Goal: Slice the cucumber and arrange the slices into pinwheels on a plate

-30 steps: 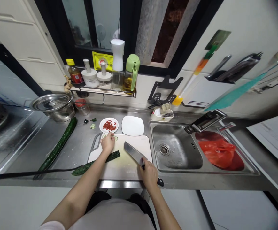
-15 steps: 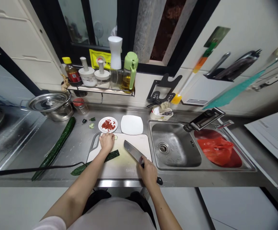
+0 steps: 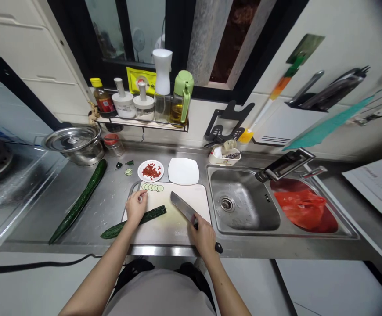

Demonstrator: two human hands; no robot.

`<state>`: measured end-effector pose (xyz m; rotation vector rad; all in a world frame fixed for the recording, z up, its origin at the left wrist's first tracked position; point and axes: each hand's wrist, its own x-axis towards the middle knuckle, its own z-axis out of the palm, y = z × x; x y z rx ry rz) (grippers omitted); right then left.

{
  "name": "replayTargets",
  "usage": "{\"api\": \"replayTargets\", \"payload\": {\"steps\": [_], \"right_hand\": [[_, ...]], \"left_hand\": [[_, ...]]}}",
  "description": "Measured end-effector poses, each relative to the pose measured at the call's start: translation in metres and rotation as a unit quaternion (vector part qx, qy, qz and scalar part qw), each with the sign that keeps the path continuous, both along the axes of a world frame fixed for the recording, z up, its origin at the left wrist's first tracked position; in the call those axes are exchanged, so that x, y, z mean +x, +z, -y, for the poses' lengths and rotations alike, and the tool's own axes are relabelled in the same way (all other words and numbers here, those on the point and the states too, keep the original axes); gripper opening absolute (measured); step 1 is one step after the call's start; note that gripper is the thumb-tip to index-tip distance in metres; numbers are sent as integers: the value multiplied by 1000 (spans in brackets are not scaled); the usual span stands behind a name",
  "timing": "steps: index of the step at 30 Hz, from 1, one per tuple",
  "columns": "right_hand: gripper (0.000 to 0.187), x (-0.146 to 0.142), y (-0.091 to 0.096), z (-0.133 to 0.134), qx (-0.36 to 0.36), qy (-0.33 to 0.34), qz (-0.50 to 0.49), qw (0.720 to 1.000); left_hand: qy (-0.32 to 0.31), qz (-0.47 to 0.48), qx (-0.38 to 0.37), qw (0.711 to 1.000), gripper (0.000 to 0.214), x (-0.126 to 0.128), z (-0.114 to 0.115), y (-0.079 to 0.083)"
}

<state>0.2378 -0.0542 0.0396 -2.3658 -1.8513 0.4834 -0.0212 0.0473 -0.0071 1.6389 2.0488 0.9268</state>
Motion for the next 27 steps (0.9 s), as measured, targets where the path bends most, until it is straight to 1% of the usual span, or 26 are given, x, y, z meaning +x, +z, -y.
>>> {"api": "replayTargets", "payload": {"steps": [3,6,12,15,18,20,25,27], "right_hand": [[41,-3,2,-1,-6,4,1,1000],[40,-6,4,-2,-7,8,-7,1000],[32,-10,6,-4,-30,0,-42,999],[32,-13,7,-5,-48,-9,-55,997],[33,-17,9,-7,-54,-7,-67,996],[31,-21,11,-8,-56,11,-69,996],[29,-34,15,-9,-82,95,-46,991],[28,-41,17,-9,-98,116,-34,988]], "left_hand": [[-48,-11,19,999,25,-7,15,-5],[-105,-33,43,993,24,-8,25,-6],[-219,-63,73,971,21,1,36,2],[-261,-74,78,959,21,8,40,6],[-283,-77,86,952,21,14,43,4],[-288,-78,96,950,21,16,45,1],[-311,-89,130,937,23,17,45,-9],[-315,-92,138,934,24,18,44,-12]]}}
